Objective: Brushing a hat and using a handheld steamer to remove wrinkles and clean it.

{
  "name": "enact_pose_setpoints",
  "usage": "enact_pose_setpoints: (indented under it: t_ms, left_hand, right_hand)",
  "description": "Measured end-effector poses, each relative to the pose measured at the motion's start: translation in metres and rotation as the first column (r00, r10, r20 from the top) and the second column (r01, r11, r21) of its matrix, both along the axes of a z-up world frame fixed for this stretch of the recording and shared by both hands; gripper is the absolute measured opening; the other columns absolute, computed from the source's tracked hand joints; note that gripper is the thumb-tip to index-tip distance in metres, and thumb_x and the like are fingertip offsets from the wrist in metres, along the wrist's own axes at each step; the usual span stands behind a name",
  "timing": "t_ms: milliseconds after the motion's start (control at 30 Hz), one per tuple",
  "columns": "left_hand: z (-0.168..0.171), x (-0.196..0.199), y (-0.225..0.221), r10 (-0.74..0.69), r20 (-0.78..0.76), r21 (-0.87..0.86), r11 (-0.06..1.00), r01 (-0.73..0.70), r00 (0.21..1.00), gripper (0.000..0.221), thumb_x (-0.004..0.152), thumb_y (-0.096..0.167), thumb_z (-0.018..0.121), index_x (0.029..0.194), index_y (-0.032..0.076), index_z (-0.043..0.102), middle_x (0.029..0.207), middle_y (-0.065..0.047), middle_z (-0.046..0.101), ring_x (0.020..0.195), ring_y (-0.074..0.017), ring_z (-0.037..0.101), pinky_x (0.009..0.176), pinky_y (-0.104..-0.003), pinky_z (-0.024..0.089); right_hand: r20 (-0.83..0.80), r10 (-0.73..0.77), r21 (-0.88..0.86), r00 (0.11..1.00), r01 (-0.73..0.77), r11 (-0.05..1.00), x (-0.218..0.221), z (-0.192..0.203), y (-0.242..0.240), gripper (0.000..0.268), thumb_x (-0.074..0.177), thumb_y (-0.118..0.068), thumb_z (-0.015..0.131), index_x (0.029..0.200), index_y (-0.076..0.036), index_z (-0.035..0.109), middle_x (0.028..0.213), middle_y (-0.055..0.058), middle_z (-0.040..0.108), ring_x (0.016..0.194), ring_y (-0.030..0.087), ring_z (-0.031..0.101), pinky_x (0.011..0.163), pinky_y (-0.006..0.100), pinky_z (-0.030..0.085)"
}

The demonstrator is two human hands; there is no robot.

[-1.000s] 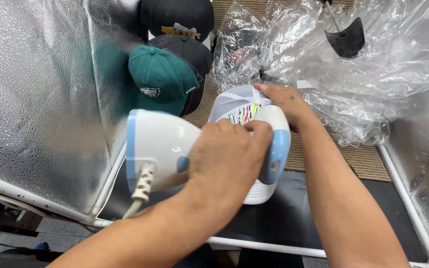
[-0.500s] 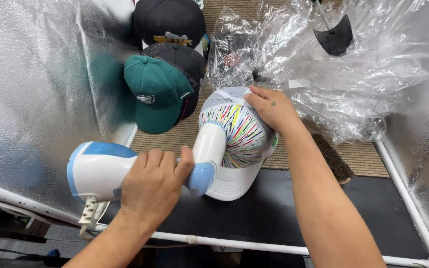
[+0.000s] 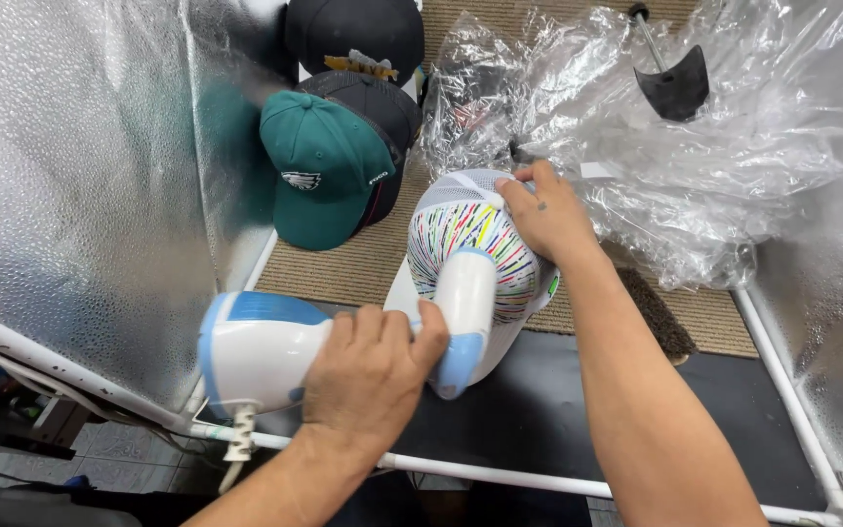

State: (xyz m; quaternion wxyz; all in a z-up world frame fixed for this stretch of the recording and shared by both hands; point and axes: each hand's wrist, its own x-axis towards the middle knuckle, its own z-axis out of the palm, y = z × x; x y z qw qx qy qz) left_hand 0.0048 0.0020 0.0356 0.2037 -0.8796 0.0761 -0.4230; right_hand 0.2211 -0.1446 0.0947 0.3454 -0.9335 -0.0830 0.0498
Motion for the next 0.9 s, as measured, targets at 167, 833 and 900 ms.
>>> enact_pose_setpoints:
  t_ms: [167, 833, 900]
  left_hand:
    - [-0.011, 0.021, -0.056, -0.07, 0.013, -0.086, 0.994, 0.071, 0.997, 0.026, 0.091, 0.011, 0.058, 0.117, 0.01, 0.054, 0.071, -0.01, 0.056, 0.065, -0.0288, 0.051, 0.064, -0.045, 0.041]
    - [0.056, 0.036, 0.01, 0.025, -0.247, -0.037, 0.999, -0.035, 0.969, 0.046, 0.074, 0.013, 0.06, 0.12, 0.011, 0.059, 0.069, -0.007, 0.067, 0.063, -0.0298, 0.063, 0.059, -0.043, 0.044]
    - [0.082, 0.057, -0.004, -0.065, -0.454, -0.198, 0.98, -0.029, 0.889, 0.06, 0.061, 0.021, 0.078, 0.116, 0.013, 0.054, 0.071, -0.007, 0.073, 0.063, -0.0368, 0.071, 0.052, -0.05, 0.05]
  right_hand:
    - [-0.066, 0.057, 0.005, 0.996, -0.057, 0.998, 0.021, -0.012, -0.005, 0.061, 0.092, -0.056, 0.038, 0.146, -0.028, 0.044, 0.149, 0.02, 0.04, 0.138, 0.04, 0.04, 0.112, 0.055, 0.03]
    - [-0.222, 0.07, 0.083, 0.973, -0.053, 0.995, -0.013, 0.022, -0.009, 0.063, 0.092, -0.052, 0.034, 0.15, -0.031, 0.044, 0.152, 0.0, 0.053, 0.128, 0.027, 0.054, 0.102, 0.043, 0.04]
    - [-0.179, 0.097, 0.126, 0.979, -0.075, 0.989, -0.007, 0.017, -0.009, 0.062, 0.091, -0.048, 0.035, 0.15, -0.03, 0.047, 0.156, 0.002, 0.05, 0.135, 0.025, 0.05, 0.108, 0.041, 0.036]
